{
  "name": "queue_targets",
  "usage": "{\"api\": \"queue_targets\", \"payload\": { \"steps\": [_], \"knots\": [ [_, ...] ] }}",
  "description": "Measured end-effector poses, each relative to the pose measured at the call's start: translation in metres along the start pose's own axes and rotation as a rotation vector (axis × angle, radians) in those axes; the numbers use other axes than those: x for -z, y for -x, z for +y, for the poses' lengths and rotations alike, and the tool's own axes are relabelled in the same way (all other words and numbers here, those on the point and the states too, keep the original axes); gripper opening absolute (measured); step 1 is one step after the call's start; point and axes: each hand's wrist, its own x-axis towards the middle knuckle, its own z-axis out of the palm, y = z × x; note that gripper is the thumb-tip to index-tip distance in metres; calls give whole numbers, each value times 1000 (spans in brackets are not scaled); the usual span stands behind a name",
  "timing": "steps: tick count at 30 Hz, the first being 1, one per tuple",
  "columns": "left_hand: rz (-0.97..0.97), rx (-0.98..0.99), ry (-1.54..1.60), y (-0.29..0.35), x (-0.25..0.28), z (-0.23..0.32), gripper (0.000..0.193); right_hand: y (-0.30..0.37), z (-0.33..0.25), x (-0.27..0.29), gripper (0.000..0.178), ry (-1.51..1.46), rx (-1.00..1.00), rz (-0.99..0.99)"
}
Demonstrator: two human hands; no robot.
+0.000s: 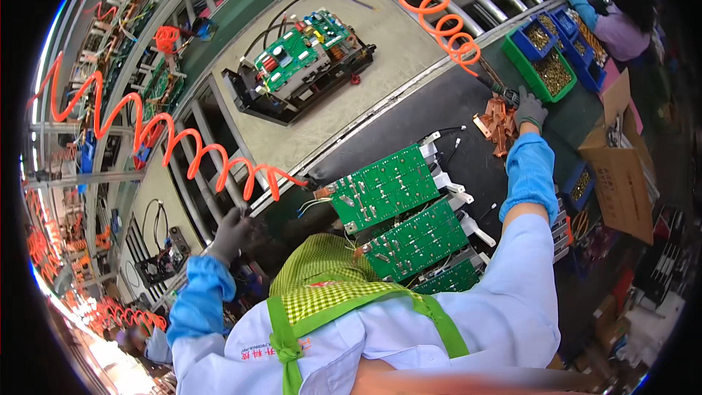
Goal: The person assembles components and attaches wires to electronic circuit boards using an electric screwdriver.
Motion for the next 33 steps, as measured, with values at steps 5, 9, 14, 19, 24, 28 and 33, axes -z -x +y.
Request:
{"api": "queue_targets", "payload": {
  "steps": [5, 9, 14, 19, 24, 28, 33],
  "knots": [
    [172, 96, -256, -86, 14, -26, 26, 35, -3, 69, 50, -69, 40, 89],
    [285, -73, -650, -223, 28, -137, 43, 58, 14, 132, 46, -288, 234, 341],
    [5, -150, -1150, -168, 10, -46, 35, 137, 24, 238, 35, -581, 365, 415],
    [-211, -252, -1061, -207, 43, -60, 32, 270, -5, 343, 31, -920, 68, 313],
    [-465, -374, -940, -259, 34, -66, 30, 368, -50, 385, 29, -1239, 59, 422],
    [-473, -553, -1161, -295, 14, -91, 32, 410, -71, 380, 39, -1536, 108, 253],
    [-403, -396, -1111, -229, 16, 11, 35, 426, -118, 367, 50, -1586, 298, 533]
  ]
}}
